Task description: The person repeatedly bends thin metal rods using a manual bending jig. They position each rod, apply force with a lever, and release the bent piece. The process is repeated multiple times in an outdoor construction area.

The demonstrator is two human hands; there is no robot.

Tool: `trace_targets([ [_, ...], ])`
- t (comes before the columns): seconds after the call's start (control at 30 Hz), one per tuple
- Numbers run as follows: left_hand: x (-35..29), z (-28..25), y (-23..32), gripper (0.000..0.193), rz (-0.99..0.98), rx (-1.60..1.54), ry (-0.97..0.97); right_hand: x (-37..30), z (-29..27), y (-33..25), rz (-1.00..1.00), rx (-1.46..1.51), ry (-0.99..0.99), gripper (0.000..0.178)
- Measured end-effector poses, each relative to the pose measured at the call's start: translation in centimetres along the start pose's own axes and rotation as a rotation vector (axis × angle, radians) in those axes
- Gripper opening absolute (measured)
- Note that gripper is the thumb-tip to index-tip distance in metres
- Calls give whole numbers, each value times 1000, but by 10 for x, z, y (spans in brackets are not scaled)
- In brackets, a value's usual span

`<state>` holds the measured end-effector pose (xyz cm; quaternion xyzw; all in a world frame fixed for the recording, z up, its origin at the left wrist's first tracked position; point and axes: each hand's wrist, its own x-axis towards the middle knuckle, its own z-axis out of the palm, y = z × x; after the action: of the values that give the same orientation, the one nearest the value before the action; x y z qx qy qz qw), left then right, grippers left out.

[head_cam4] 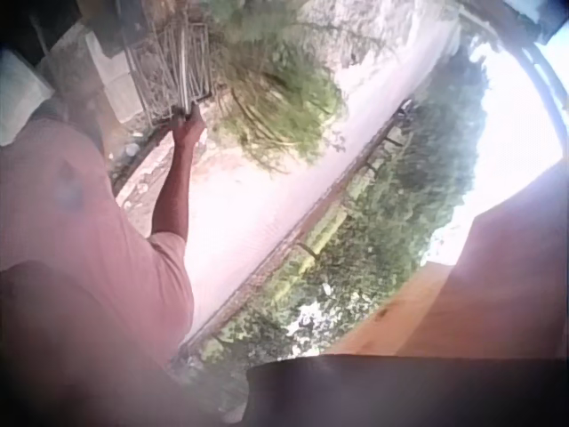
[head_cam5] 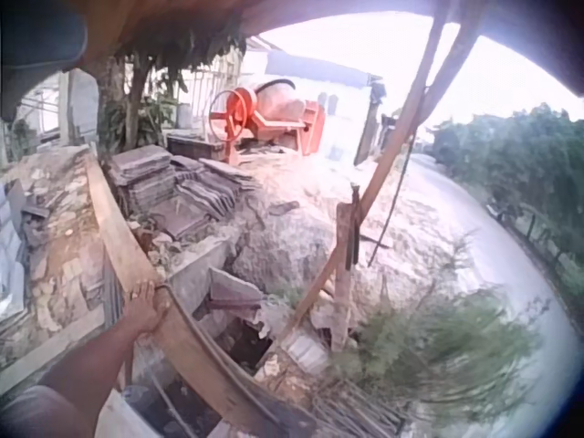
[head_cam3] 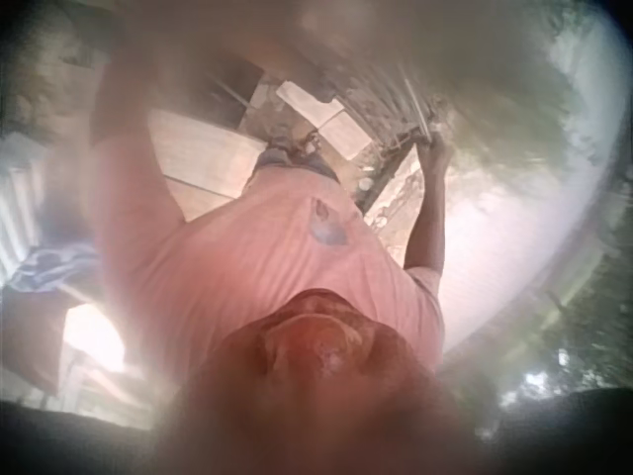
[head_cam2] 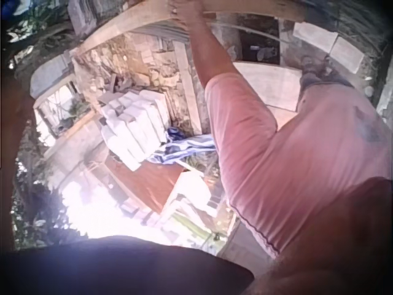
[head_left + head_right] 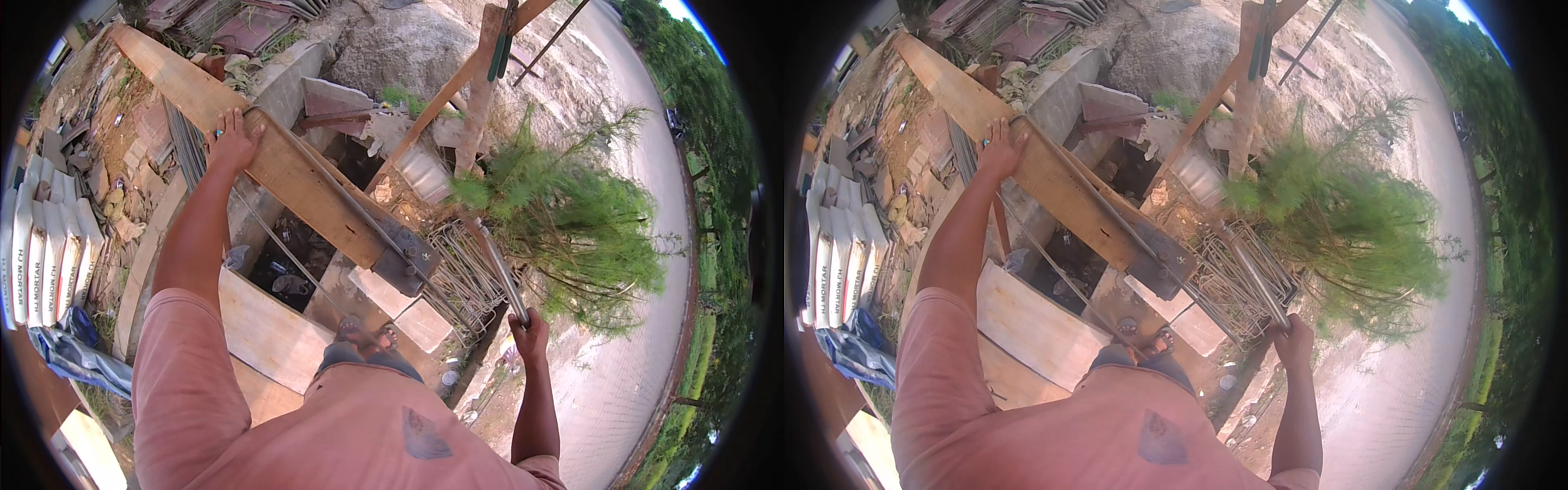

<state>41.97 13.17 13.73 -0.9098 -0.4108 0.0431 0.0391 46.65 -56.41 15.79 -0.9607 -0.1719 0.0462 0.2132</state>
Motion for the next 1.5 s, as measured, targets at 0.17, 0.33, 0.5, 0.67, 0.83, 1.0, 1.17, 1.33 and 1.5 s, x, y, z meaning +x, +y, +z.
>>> trace_targets([
  [0.17,1,-1,-3,82,-24,22,0,36,-35,12,-125,-311,-229,32],
  [0.33,4,1,-4,82,-41,43,0,79,-40,19,-227,-427,-294,24],
  [0.5,6,7,-2,82,-53,81,19,142,-44,25,-543,-456,-143,18],
  [0.67,9,12,-6,81,-43,82,48,226,-51,-11,-897,-472,-147,17],
  [0.83,7,13,-9,82,-44,103,63,267,-52,-50,-1004,-507,-260,15],
  [1.0,9,13,-6,82,-51,118,70,275,-50,-48,-1015,-502,-299,14],
  [1.17,8,13,-8,81,-43,100,68,267,-41,-34,-1016,-498,-297,13],
  [1.33,9,13,-8,80,-43,109,60,269,-36,-28,-990,-519,-293,15],
  [1.5,3,13,-8,79,-36,110,47,259,-38,-31,-907,-519,-370,12],
])
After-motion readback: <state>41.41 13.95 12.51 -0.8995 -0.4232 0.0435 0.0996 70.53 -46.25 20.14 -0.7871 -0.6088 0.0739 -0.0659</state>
